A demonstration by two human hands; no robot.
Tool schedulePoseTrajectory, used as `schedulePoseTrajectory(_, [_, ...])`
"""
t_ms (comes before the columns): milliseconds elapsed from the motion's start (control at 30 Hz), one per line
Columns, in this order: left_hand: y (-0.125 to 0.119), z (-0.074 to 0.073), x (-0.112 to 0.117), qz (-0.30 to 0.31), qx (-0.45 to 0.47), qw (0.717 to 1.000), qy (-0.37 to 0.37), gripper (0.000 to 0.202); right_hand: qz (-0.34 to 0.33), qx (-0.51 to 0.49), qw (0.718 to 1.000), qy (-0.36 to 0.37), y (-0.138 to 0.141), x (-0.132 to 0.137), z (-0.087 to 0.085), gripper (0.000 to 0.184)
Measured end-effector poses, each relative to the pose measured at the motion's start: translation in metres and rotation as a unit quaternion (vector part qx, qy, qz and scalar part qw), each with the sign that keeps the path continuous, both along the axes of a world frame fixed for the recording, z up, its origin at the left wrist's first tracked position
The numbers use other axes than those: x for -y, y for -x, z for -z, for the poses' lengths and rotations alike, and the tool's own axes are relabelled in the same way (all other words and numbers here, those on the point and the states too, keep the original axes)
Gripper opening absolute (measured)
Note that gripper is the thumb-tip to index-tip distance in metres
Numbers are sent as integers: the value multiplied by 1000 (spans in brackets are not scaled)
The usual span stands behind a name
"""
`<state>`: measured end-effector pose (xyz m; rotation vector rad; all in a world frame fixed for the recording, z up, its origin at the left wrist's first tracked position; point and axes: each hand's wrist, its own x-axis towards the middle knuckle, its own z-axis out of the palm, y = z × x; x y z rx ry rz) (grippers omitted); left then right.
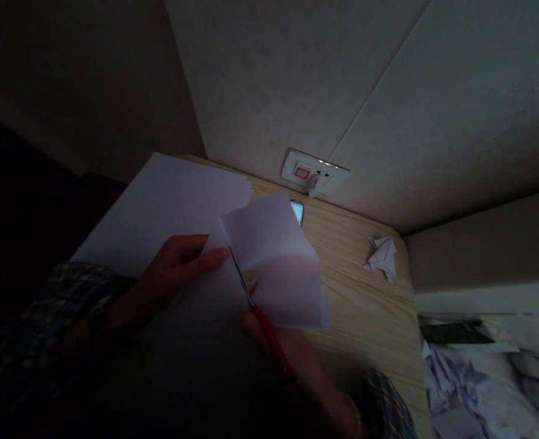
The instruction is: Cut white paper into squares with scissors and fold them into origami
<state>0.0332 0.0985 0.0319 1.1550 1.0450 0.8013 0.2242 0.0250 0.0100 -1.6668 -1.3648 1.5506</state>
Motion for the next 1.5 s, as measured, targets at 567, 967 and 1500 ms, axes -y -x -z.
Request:
schedulePoseTrajectory(567, [-1, -1, 1, 11, 31, 999, 2, 26, 61, -51, 996, 51, -4, 10, -7, 41])
schedulePoseTrajectory(967, [0, 0, 0, 14, 53, 998, 11, 22, 20, -103, 993, 59, -2, 5, -3, 46])
schedulePoseTrajectory(1500, [0, 6, 4, -4, 47, 998, -29, 30, 6, -47, 999, -8, 2, -3, -9, 37])
